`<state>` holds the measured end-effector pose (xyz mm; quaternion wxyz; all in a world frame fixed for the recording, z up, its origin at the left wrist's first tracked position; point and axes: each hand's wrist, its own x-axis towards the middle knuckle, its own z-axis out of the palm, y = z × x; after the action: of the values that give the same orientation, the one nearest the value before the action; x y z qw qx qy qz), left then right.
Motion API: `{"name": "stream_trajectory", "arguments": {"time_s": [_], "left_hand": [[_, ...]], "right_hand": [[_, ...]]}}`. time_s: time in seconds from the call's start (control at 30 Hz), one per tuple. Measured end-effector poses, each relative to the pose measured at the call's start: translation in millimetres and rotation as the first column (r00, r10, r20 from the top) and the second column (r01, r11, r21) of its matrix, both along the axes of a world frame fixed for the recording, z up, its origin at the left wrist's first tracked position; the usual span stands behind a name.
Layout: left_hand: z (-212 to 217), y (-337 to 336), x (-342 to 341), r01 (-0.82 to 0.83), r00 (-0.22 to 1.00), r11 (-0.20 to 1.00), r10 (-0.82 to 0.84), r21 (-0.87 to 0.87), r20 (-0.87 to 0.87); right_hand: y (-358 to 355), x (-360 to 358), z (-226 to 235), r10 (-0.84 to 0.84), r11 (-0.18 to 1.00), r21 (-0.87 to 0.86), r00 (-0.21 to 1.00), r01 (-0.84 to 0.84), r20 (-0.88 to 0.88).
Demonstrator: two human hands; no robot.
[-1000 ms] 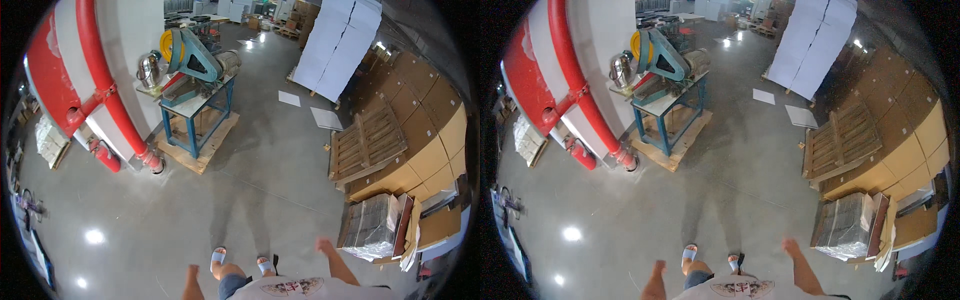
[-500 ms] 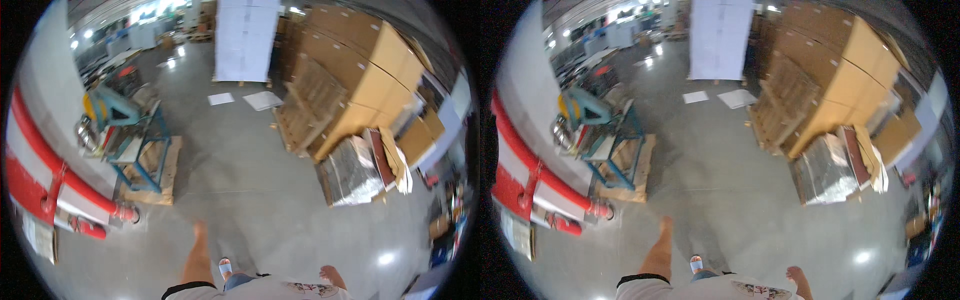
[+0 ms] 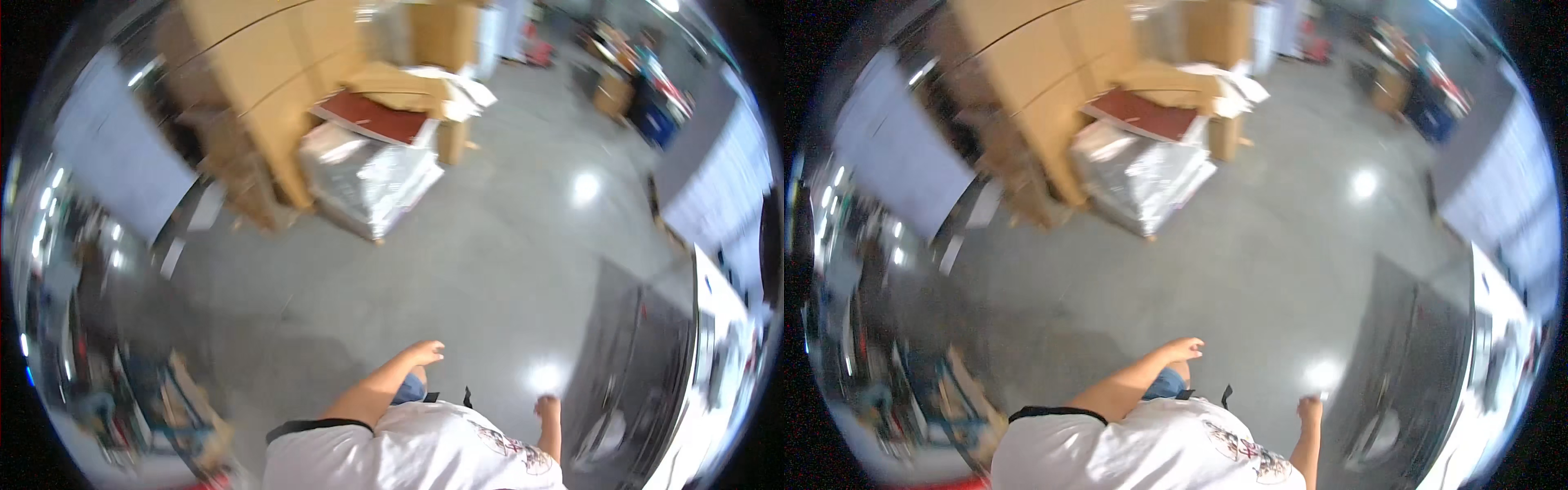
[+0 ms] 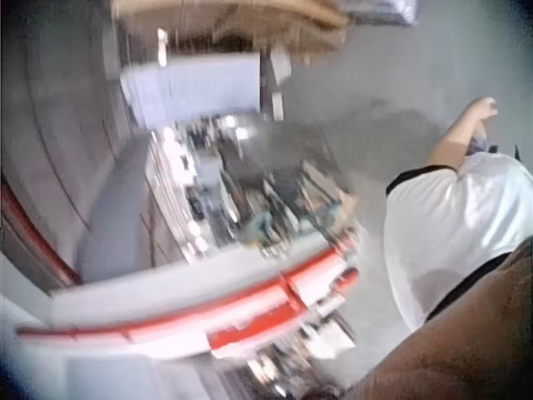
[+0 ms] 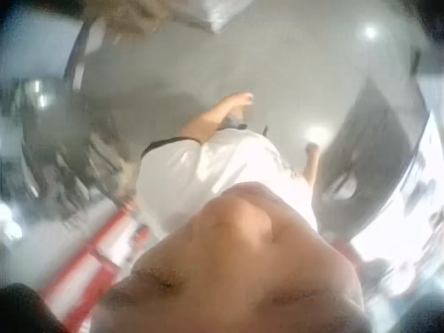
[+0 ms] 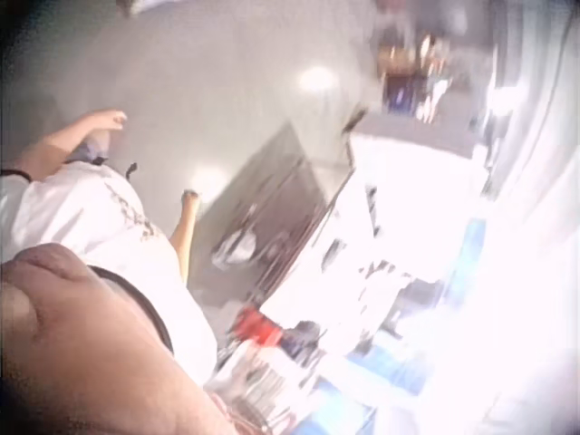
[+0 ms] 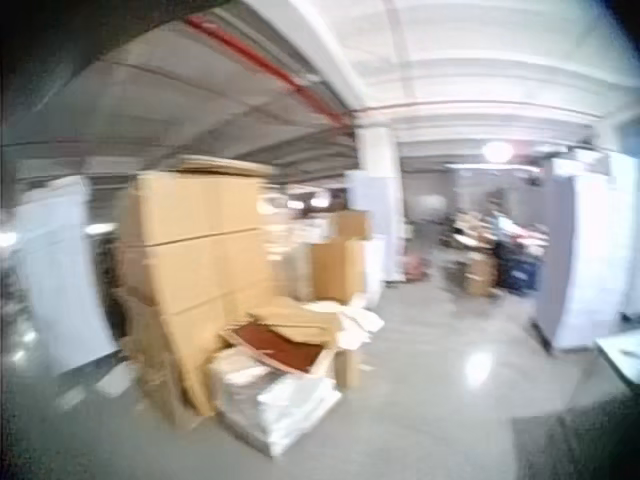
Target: The person uses a red manual pallet jack to transport a large stack of white rectangular boards through a warehouse. They navigate the load around obstacles, including cardboard boxes and workstations, and maneuver the pallet jack to position the stack near other stored materials.
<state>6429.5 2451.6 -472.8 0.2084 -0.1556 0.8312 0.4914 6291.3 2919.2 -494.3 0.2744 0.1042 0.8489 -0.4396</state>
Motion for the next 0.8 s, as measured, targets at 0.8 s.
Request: {"name": "stream_trajectory", "arguments": {"time_s": [0.8], "left_hand": [[73,102,-1143,0.174,0.984,0.980,-0.168,0.102,-0.060]], "right_hand": [[140,-610,-135,-0.715,0.266,-0.064,0.241,0.962,0.656]]}}
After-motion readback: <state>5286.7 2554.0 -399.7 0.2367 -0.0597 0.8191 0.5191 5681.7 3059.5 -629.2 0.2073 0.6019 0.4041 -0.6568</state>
